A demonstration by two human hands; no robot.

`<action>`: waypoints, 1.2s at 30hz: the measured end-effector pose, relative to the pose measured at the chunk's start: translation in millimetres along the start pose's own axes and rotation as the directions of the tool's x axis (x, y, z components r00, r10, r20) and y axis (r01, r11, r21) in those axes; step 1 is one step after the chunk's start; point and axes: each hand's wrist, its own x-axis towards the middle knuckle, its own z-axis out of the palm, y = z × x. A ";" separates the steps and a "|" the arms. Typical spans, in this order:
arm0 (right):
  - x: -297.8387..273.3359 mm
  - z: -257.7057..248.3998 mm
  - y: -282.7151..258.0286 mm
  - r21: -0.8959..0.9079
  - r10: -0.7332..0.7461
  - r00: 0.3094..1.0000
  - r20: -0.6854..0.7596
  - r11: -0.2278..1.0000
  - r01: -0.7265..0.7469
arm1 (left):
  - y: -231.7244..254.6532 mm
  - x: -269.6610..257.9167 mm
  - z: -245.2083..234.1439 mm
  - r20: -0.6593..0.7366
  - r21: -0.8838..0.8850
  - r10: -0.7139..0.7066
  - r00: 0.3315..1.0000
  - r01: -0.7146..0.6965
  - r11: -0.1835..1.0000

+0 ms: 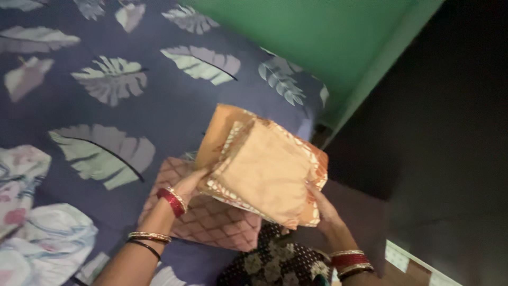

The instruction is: The person folds a green and white striped towel, a pink quilted cloth, and a floral patterned cloth on a bed. Each item is unfolded, smoothed, and folded into a neat rectangle, then stacked on the bed.

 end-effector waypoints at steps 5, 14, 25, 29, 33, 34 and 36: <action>-8.7 109.8 20.2 -0.052 0.007 0.993 0.121 0.999 0.000 | 12.2 -20.3 -93.4 -0.124 -0.002 0.031 0.992 -0.031 1.000; 3.7 163.7 44.8 -0.163 0.101 0.974 0.201 0.984 -0.068 | -41.8 -40.2 -154.5 -0.128 -0.225 -0.043 0.991 0.013 0.974; 16.7 152.6 64.8 -0.241 0.222 0.969 0.110 0.952 -0.191 | -94.1 -32.0 -149.4 -0.173 -0.250 -0.148 0.974 0.102 0.963; 25.4 156.6 25.7 -0.204 0.101 0.989 0.110 0.976 -0.077 | -41.9 -2.7 -140.6 -0.120 -0.221 -0.032 0.992 0.005 0.975; 63.4 155.4 -35.5 -0.243 0.001 0.996 0.086 0.970 0.020 | 16.8 54.7 -117.7 -0.077 -0.146 0.087 0.993 -0.097 0.985; 75.1 155.8 -48.9 -0.220 -0.034 0.992 0.119 0.974 0.060 | 31.5 71.7 -113.0 -0.032 -0.145 0.086 0.996 -0.089 0.985; 98.5 153.9 -74.1 -0.198 -0.072 0.987 0.142 0.975 0.099 | 57.7 109.5 -102.2 0.041 -0.207 0.124 0.991 -0.113 0.972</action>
